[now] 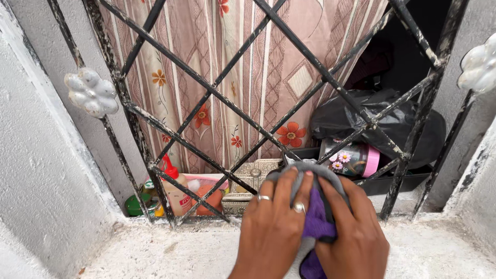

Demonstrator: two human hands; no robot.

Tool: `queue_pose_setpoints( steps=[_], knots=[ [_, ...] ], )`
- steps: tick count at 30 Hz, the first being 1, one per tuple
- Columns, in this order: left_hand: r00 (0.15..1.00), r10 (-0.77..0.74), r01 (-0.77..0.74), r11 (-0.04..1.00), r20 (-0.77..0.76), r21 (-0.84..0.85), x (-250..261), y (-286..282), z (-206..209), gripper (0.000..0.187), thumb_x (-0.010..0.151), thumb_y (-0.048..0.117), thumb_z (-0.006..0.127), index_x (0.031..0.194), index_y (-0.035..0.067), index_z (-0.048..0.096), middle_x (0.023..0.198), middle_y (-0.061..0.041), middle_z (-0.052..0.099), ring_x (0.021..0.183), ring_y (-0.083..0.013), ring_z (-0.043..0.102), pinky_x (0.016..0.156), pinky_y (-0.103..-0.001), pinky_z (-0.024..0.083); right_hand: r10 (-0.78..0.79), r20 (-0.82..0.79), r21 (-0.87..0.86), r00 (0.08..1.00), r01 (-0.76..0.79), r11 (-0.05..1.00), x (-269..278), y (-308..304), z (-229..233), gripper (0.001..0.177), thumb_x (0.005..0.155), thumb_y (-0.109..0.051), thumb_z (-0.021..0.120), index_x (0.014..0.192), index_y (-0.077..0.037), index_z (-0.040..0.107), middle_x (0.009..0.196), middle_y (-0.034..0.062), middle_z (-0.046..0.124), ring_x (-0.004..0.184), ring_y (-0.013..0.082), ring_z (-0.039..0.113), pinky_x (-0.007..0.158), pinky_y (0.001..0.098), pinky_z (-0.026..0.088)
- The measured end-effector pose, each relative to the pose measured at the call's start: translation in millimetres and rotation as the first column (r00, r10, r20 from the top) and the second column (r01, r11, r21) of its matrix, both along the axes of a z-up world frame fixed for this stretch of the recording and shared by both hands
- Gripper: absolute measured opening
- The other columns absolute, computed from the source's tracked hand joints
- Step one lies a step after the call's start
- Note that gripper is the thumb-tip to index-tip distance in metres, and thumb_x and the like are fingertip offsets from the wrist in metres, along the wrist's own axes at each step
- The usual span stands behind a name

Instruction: The person wipes a decorative metal window grill with a purple cloth.

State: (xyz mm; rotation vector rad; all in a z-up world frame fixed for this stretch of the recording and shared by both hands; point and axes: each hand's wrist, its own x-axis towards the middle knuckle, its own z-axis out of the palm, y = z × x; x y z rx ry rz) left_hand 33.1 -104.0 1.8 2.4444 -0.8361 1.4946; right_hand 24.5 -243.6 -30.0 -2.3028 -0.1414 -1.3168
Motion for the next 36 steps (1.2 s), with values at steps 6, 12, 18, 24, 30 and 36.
queue_pose_setpoints(
  steps=[6, 12, 18, 24, 30, 36],
  knots=[
    [0.998, 0.007, -0.006, 1.0, -0.055, 0.03, 5.3, -27.6, -7.9, 0.053, 0.082, 0.013, 0.063, 0.134, 0.002, 0.065, 0.132, -0.015, 0.059, 0.108, -0.0304, 0.06, 0.082, -0.04, 0.055, -0.078, -0.182, 0.031, 0.98, 0.085, 0.996, -2.3, -21.1, 9.7, 0.085, 0.052, 0.001, 0.072, 0.132, -0.026, 0.065, 0.132, -0.0013, 0.061, 0.12, 0.0271, 0.063, 0.087, 0.0411, 0.055],
    [0.99, 0.069, -0.057, 0.994, -0.124, 0.096, 5.3, -61.2, -27.2, 0.052, 0.086, 0.015, 0.062, 0.136, 0.001, 0.064, 0.133, -0.013, 0.058, 0.105, -0.0275, 0.06, 0.073, -0.036, 0.054, -0.055, -0.474, 0.056, 0.879, 0.092, 0.994, -1.2, -63.0, -5.3, 0.095, 0.055, 0.0, 0.075, 0.14, -0.04, 0.06, 0.137, -0.005, 0.056, 0.113, 0.0265, 0.066, 0.088, 0.0408, 0.057],
    [0.993, 0.066, -0.068, 0.998, -0.102, -0.017, -11.2, -48.5, -3.8, 0.057, 0.078, 0.014, 0.066, 0.134, 0.001, 0.064, 0.132, -0.014, 0.056, 0.101, -0.0281, 0.059, 0.083, -0.04, 0.057, 0.138, -0.256, 0.024, 0.957, -0.137, 0.99, 1.4, -59.5, 11.4, 0.1, 0.046, 0.004, 0.07, 0.14, -0.03, 0.059, 0.139, 0.0047, 0.055, 0.113, 0.0348, 0.066, 0.085, 0.0428, 0.057],
    [0.969, 0.145, -0.141, 0.989, -0.2, 0.036, -0.4, -36.0, 25.5, 0.079, 0.06, 0.004, 0.067, 0.137, -0.004, 0.057, 0.147, -0.012, 0.05, 0.102, -0.0295, 0.06, 0.074, -0.036, 0.057, 0.224, -0.365, -0.035, 0.903, -0.254, 0.967, 6.9, -44.2, 49.8, 0.114, 0.049, 0.002, 0.076, 0.154, -0.032, 0.046, 0.144, 0.0078, 0.053, 0.109, 0.0399, 0.064, 0.083, 0.0458, 0.056],
    [0.969, 0.12, -0.098, 0.989, -0.214, 0.106, 1.5, -41.2, 14.7, 0.04, 0.071, 0.009, 0.071, 0.108, -0.007, 0.072, 0.149, -0.013, 0.049, 0.103, -0.0308, 0.06, 0.076, -0.041, 0.057, 0.2, -0.479, -0.054, 0.855, -0.256, 0.965, 7.4, -53.3, 50.0, 0.118, 0.049, -0.002, 0.078, 0.156, -0.036, 0.044, 0.146, 0.0061, 0.052, 0.11, 0.0406, 0.066, 0.084, 0.0463, 0.056],
    [0.969, 0.124, -0.102, 0.989, -0.214, 0.111, -2.4, -48.6, 0.3, 0.017, 0.078, 0.01, 0.068, 0.084, -0.002, 0.077, 0.15, -0.012, 0.052, 0.104, -0.0289, 0.06, 0.074, -0.04, 0.057, 0.13, -0.496, -0.11, 0.859, -0.211, 0.971, 0.2, -57.4, 48.3, 0.112, 0.052, -0.001, 0.073, 0.156, -0.036, 0.046, 0.145, 0.0042, 0.053, 0.103, 0.04, 0.068, 0.083, 0.0477, 0.058]
  ],
)
